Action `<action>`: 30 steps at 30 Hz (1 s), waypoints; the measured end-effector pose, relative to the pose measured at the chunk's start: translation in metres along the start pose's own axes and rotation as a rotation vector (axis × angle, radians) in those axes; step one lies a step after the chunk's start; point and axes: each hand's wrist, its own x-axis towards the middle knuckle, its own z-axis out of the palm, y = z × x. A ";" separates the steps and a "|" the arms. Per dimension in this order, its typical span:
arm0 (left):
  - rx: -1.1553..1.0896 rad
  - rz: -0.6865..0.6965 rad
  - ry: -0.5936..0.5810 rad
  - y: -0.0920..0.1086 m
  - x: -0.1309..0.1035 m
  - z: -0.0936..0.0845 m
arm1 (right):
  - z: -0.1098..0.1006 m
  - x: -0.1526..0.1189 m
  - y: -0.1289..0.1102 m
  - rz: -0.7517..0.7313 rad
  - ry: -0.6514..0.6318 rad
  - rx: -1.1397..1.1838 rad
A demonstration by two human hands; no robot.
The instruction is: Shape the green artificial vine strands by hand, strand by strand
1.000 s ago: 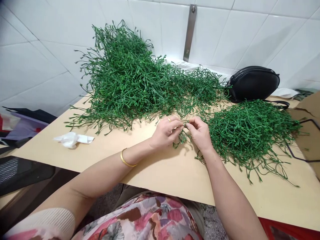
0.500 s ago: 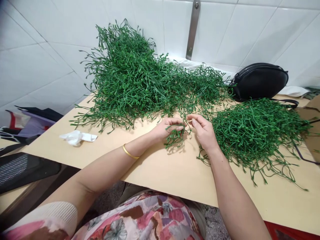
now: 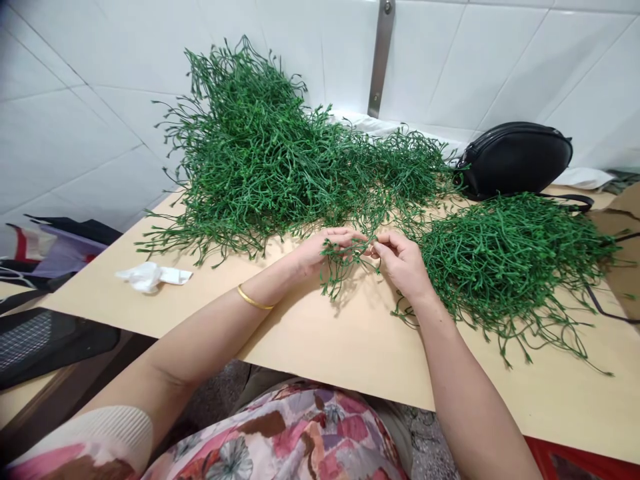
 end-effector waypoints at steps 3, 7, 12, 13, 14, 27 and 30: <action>-0.028 -0.068 -0.053 0.001 -0.002 -0.001 | 0.000 0.000 -0.002 -0.001 -0.032 -0.006; -0.066 -0.148 -0.127 0.000 -0.004 -0.003 | 0.001 -0.001 -0.004 -0.019 -0.048 -0.055; 0.132 -0.070 -0.089 0.003 -0.003 -0.003 | 0.001 -0.002 -0.005 0.018 -0.077 -0.006; 0.206 -0.030 -0.068 0.003 -0.003 -0.002 | 0.001 -0.002 -0.006 0.036 -0.095 0.014; 0.284 0.015 -0.042 0.003 -0.003 -0.002 | 0.001 -0.003 -0.006 0.053 -0.115 0.028; 0.388 0.152 -0.068 -0.001 -0.004 -0.002 | -0.003 -0.001 -0.004 0.108 -0.051 0.101; 0.390 0.174 -0.085 -0.003 -0.003 -0.002 | -0.003 -0.002 -0.007 0.105 -0.025 0.107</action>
